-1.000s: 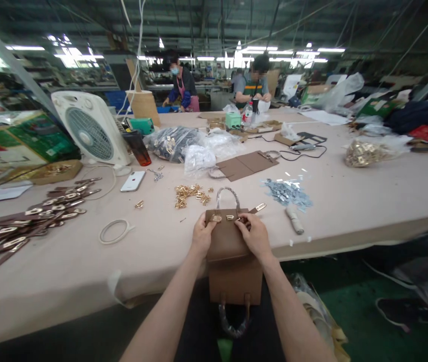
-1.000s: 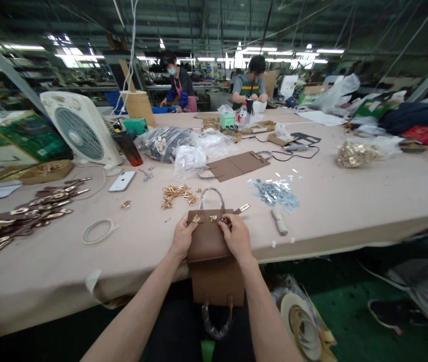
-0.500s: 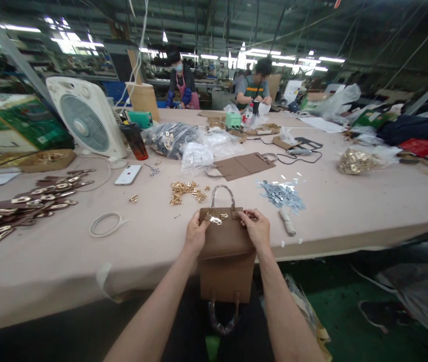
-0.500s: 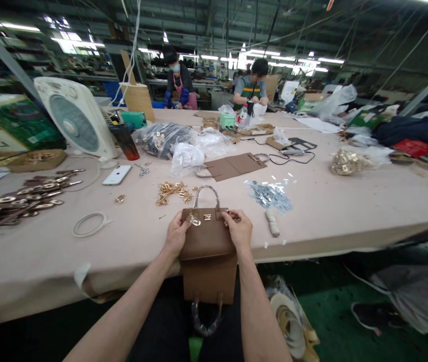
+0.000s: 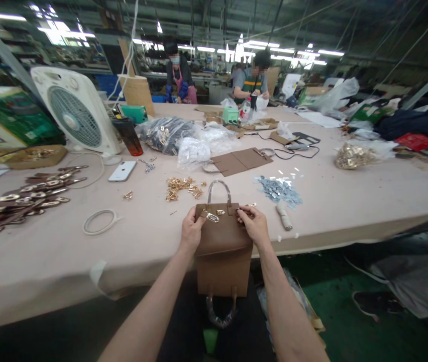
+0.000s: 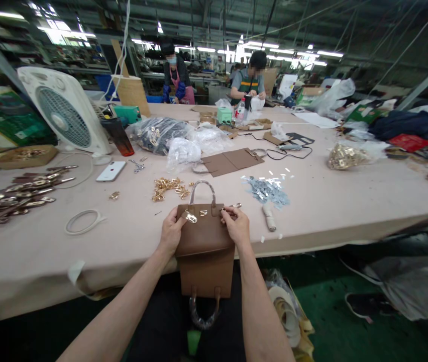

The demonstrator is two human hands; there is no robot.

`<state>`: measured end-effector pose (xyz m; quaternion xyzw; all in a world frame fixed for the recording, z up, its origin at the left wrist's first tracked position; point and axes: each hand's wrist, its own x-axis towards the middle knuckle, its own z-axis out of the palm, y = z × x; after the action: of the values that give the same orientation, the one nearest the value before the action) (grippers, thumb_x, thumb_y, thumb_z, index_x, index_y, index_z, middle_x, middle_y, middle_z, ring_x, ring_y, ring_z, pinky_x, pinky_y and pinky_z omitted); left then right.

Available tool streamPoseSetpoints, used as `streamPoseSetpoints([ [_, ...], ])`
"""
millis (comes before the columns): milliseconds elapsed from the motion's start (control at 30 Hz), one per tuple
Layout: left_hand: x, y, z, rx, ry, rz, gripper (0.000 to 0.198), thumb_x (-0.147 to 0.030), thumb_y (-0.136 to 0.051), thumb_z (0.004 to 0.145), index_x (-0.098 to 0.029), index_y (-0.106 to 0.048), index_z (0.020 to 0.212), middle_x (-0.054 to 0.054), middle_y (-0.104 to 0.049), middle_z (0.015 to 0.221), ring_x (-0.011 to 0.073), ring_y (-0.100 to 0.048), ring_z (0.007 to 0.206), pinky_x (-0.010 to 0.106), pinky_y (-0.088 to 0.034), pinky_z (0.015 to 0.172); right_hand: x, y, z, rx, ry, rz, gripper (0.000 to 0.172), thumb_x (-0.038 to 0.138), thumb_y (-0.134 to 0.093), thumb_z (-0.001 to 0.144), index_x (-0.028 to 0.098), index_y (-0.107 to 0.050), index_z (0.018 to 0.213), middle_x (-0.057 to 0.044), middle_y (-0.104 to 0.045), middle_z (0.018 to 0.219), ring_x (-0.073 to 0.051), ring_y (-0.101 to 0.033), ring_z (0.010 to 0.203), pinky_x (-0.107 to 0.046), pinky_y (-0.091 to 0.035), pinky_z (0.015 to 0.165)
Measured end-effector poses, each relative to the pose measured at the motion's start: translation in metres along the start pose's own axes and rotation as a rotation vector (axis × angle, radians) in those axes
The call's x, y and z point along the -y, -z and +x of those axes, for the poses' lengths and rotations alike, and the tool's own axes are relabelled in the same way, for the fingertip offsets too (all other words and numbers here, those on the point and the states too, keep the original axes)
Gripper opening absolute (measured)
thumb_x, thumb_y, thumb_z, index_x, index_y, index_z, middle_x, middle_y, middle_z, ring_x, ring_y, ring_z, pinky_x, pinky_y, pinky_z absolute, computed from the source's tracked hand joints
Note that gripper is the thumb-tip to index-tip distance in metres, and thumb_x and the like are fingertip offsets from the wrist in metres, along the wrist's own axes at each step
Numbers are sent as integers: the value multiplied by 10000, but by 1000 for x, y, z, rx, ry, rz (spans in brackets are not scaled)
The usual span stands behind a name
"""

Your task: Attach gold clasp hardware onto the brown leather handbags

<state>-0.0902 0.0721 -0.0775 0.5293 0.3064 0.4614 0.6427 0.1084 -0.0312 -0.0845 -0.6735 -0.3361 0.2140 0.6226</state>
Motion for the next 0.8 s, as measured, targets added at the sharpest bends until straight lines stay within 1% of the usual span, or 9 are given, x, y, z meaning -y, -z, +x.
streamPoseSetpoints([
  [167,-4,-2,-2,0,-28,51,349,-394,-791,810,-196,-740,1093,53,-763,1035,232,-660,971,308,-493,914,-3,-5,1,31,1,-30,472,572,-747,794,158,-753,1022,-50,-738,701,-193,-695,613,-314,-565,616],
  [267,-6,-4,-3,7,-42,50,342,-396,-782,821,-198,-740,1096,53,-761,1051,230,-660,973,306,-490,914,-5,-5,4,20,5,-67,427,537,-743,806,169,-741,1023,-42,-739,694,-197,-705,612,-320,-573,633],
  [400,-9,-6,-6,10,-59,78,332,-372,-786,817,-205,-743,1100,50,-761,1038,230,-660,962,302,-489,899,-5,-7,5,49,18,-166,352,492,-708,840,188,-750,1013,-32,-732,668,-209,-708,608,-329,-566,638],
  [467,-10,-6,-6,14,-76,92,325,-355,-793,809,-210,-745,1096,49,-761,1041,231,-662,968,298,-489,896,-4,-10,4,42,78,-260,316,465,-673,866,199,-767,1008,-52,-757,732,-220,-714,643,-348,-573,667],
  [533,-12,-6,-7,17,-87,102,314,-346,-790,811,-215,-745,1093,47,-762,1043,230,-667,967,300,-492,894,-3,-13,2,10,159,-337,307,441,-641,888,203,-781,1023,-83,-784,860,-232,-724,721,-373,-583,728],
  [600,-13,-7,-8,18,-84,104,311,-349,-784,816,-217,-743,1095,47,-763,1034,230,-673,956,306,-497,886,-3,-15,-1,-20,210,-367,314,432,-624,904,204,-788,1043,-100,-786,956,-238,-723,782,-389,-586,777],
  [800,-17,-6,-13,-3,-109,53,321,-383,-775,839,-204,-731,1103,52,-751,1023,219,-660,934,300,-502,859,1,-12,-9,-43,204,-240,362,498,-620,934,228,-798,1096,-82,-738,966,-225,-687,836,-396,-577,827],
])
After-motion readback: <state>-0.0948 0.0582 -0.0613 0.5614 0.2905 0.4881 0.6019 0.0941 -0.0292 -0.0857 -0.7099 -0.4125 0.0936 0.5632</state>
